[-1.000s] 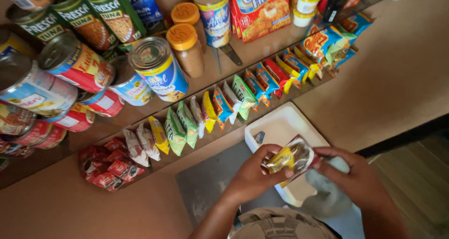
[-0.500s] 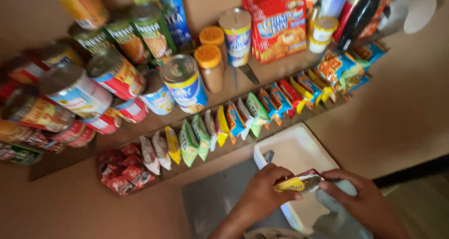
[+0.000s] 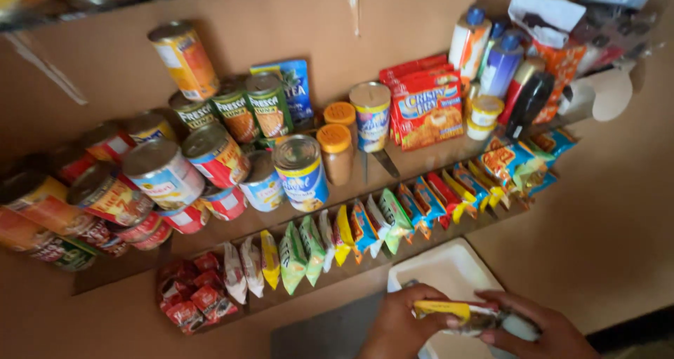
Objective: Wiping down food items with a cloth and organizing them on pantry shelves.
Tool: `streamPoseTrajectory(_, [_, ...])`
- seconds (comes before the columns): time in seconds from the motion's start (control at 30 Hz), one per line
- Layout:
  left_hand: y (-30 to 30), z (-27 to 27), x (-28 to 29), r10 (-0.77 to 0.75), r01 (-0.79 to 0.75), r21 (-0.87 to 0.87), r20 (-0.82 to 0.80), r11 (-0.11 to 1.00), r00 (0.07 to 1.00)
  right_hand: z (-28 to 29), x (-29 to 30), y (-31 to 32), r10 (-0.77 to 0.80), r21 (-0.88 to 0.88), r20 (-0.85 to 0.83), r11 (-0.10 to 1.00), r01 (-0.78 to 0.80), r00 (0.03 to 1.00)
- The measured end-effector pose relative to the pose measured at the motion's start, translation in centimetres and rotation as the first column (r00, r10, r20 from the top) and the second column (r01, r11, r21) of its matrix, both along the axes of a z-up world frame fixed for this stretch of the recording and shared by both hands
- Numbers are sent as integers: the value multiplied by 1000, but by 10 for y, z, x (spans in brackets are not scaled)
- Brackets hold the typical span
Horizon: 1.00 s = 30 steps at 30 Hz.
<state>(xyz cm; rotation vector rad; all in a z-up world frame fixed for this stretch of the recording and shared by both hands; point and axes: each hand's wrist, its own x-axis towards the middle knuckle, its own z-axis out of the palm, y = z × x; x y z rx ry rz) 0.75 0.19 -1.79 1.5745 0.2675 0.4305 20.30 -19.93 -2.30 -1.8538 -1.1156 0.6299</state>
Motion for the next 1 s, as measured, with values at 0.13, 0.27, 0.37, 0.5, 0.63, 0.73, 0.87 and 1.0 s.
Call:
streamPoseTrajectory(0.13, [5, 12, -2, 10, -11, 154, 7, 988, 1000, -3, -2, 11, -63, -140, 50, 988, 70, 997])
streamPoseTrajectory(0.27, [8, 34, -8, -38, 41, -66, 34, 997, 999, -24, 11, 7, -145, -86, 29, 985, 147, 989])
streamPoseTrajectory(0.37, [11, 22, -2, -55, 80, -254, 104, 964, 993, -4, -3, 11, -297, -75, -212, 955, 287, 931])
streamPoseTrajectory(0.5, [15, 8, 2, -6, 39, -325, 102, 945, 995, 19, -9, 14, -282, -124, -94, 955, 269, 955])
streamPoseTrajectory(0.63, [21, 22, -1, 54, -17, -345, 97, 938, 994, 39, -11, 21, -248, -122, -4, 962, 245, 969])
streamPoseTrajectory(0.73, [24, 34, -1, 32, -12, -316, 58, 949, 998, 53, -12, 27, -228, -81, 74, 969, 234, 971])
streamPoseTrajectory(0.87, [38, 50, -3, 59, -21, -184, 204, 983, 977, 75, -7, 43, -314, -84, -212, 949, 303, 925])
streamPoseTrajectory(1.0, [53, 105, -11, 320, -327, 123, 74, 937, 945, 127, -13, 78, -148, 152, 31, 978, 142, 988])
